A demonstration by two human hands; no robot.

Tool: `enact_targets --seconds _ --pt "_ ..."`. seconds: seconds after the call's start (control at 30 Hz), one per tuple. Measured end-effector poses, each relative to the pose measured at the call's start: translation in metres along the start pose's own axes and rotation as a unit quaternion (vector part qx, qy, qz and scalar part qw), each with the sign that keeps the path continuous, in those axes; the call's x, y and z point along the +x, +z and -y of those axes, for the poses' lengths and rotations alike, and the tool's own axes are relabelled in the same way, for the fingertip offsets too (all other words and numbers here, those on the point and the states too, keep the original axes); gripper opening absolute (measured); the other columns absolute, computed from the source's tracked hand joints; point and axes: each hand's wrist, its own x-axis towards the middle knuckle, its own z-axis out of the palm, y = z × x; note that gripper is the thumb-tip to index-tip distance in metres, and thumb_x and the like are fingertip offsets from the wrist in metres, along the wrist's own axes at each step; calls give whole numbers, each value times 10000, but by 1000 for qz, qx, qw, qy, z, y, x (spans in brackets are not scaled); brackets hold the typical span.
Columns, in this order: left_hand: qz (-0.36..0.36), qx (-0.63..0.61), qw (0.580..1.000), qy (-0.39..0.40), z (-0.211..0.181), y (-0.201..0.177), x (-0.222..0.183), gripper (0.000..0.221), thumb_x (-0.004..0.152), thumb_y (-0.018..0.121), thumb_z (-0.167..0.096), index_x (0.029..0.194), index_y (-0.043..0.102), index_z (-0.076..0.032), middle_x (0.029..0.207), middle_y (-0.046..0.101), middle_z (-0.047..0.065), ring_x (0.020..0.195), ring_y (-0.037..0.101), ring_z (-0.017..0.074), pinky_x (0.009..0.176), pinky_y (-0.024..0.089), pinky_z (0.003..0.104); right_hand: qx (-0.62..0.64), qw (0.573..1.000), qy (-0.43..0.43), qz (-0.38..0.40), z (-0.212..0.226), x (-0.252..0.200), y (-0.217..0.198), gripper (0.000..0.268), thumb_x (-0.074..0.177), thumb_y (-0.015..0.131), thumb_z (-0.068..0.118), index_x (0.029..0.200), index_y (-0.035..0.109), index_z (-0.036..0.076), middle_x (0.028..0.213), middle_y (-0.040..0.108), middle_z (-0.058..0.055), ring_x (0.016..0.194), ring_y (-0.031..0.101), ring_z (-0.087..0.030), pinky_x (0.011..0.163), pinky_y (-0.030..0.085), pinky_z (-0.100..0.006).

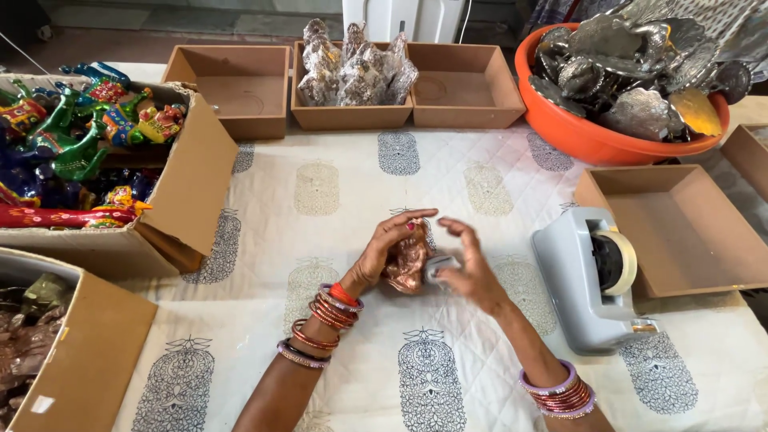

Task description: Cleaning a small copper-colored figurine with a white cloth and wrapping it for packaging.

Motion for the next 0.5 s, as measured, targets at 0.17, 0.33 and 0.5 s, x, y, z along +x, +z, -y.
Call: enact_targets --seconds 0.17,0.33,0.5 --pt "54 2 998 -34 -10 15 -3 551 962 485 -155 1493 541 -20 964 696 99 860 707 150 836 623 298 75 980 -96 -160 -19 4 -13 443 916 647 136 1337 575 18 1350 613 -130 1247 550 -203 1062 490 -326" --pt "68 -7 996 -58 -11 20 -4 563 961 483 -156 1508 520 -28 993 717 110 860 699 145 811 614 292 186 972 -91 -115 -22 7 -6 393 913 695 94 1285 599 11 1188 635 -88 1129 612 -148 993 546 -281" --pt "76 -14 995 -66 -9 25 -3 541 961 515 -165 1483 517 -21 1141 714 112 927 708 153 848 620 305 168 970 -62 -164 -33 8 -4 223 961 677 63 1161 667 -35 1080 688 -131 963 657 -153 870 573 -281"
